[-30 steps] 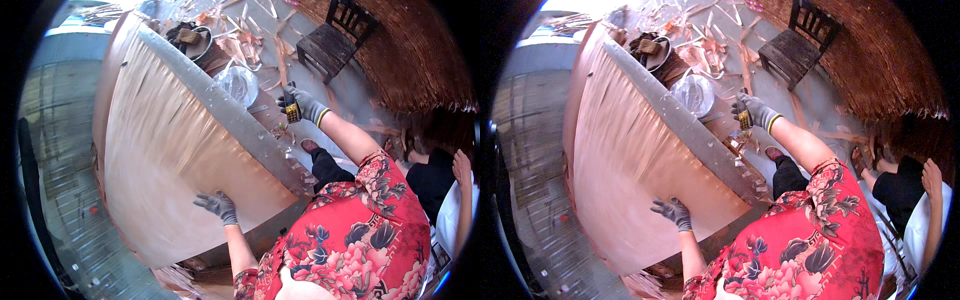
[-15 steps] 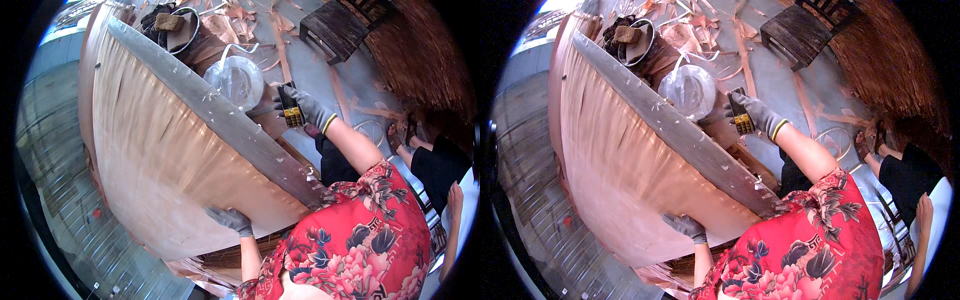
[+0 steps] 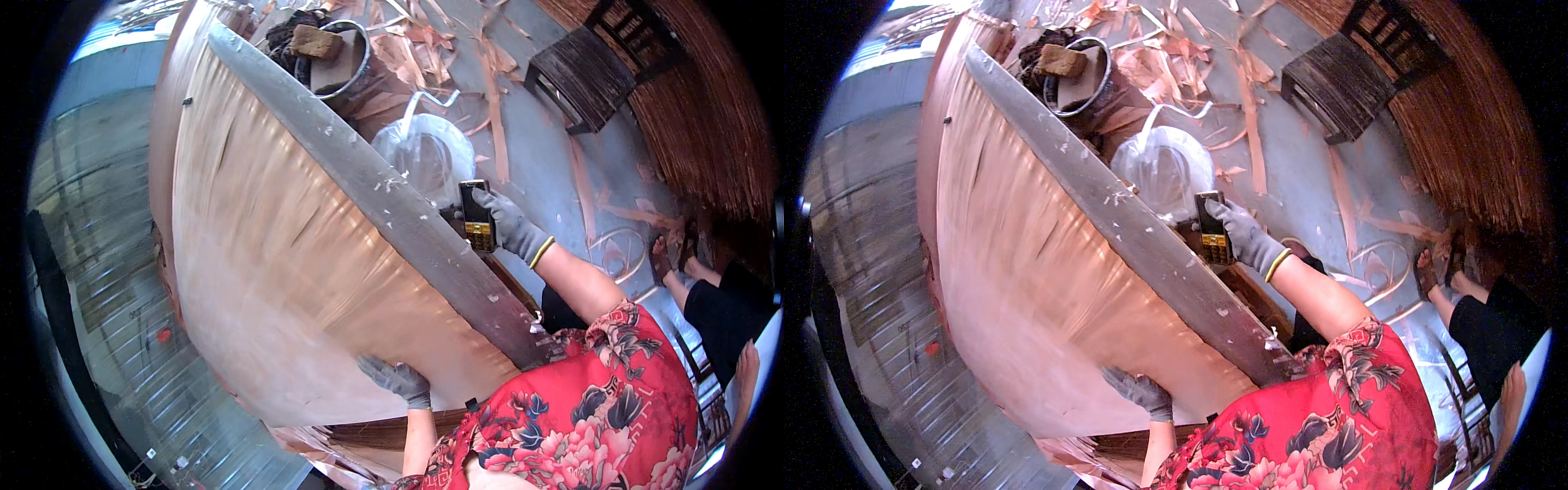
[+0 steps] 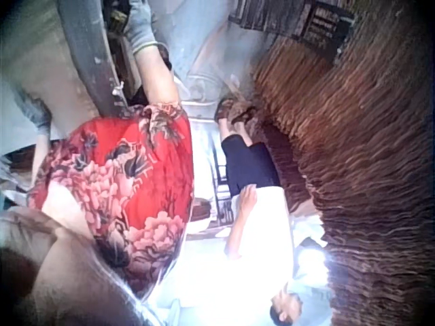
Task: The person uses a utility knife to cut a large sheet of light-colored material on a workbench. They trim the edges, peel away excess strips, and stack the cut pieces. A forklift and other workers are visible in the background.
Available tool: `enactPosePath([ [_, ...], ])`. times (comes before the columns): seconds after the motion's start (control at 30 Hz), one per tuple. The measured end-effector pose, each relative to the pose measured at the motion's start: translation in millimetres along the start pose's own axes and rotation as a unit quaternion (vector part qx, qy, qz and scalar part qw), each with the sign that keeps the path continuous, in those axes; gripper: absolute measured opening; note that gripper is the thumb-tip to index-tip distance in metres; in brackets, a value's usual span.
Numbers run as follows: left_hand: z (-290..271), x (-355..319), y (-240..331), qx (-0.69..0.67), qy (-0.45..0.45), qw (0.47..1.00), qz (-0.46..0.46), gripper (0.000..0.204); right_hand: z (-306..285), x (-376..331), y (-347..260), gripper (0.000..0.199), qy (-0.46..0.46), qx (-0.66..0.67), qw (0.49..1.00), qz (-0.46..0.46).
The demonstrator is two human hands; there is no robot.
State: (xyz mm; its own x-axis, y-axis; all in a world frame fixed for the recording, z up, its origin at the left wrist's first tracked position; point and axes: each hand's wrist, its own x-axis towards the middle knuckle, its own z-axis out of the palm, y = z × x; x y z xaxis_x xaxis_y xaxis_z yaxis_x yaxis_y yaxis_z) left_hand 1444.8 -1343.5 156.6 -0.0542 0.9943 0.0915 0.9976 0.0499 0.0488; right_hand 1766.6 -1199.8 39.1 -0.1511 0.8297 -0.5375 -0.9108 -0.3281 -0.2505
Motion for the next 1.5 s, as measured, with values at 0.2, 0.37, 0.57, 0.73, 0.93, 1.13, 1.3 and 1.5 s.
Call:
enactPosePath([
  [0.2,-4,-2,2,-0.020,-0.012,0.999,-0.033,0.073,33,60,-65,0.044,-0.067,-0.071,0.988,-0.119],
  [0.37,-6,8,8,-0.011,-0.008,1.000,-0.027,0.072,72,156,-90,0.039,-0.141,0.012,0.983,-0.115],
  [0.57,-15,16,17,-0.004,-0.014,1.000,-0.025,0.071,108,240,-61,0.017,-0.070,0.172,0.978,-0.099],
  [0.73,-10,14,7,0.002,-0.023,0.999,-0.025,0.071,90,288,-46,0.028,-0.076,0.151,0.981,-0.098],
  [0.93,-8,-8,0,0.018,-0.053,0.996,-0.070,0.074,116,249,-55,0.026,0.008,0.022,0.999,-0.046],
  [1.13,-7,-7,-3,0.019,-0.040,0.997,-0.055,0.071,107,257,-40,0.034,0.161,-0.396,0.883,-0.193],
  [1.3,-6,-4,-6,0.022,-0.038,0.998,-0.049,0.071,112,252,-50,0.047,0.189,-0.641,0.737,-0.106],
  [1.5,-9,2,1,0.009,-0.039,0.999,-0.032,0.069,106,240,-88,0.039,0.148,-0.751,0.621,-0.168],
])
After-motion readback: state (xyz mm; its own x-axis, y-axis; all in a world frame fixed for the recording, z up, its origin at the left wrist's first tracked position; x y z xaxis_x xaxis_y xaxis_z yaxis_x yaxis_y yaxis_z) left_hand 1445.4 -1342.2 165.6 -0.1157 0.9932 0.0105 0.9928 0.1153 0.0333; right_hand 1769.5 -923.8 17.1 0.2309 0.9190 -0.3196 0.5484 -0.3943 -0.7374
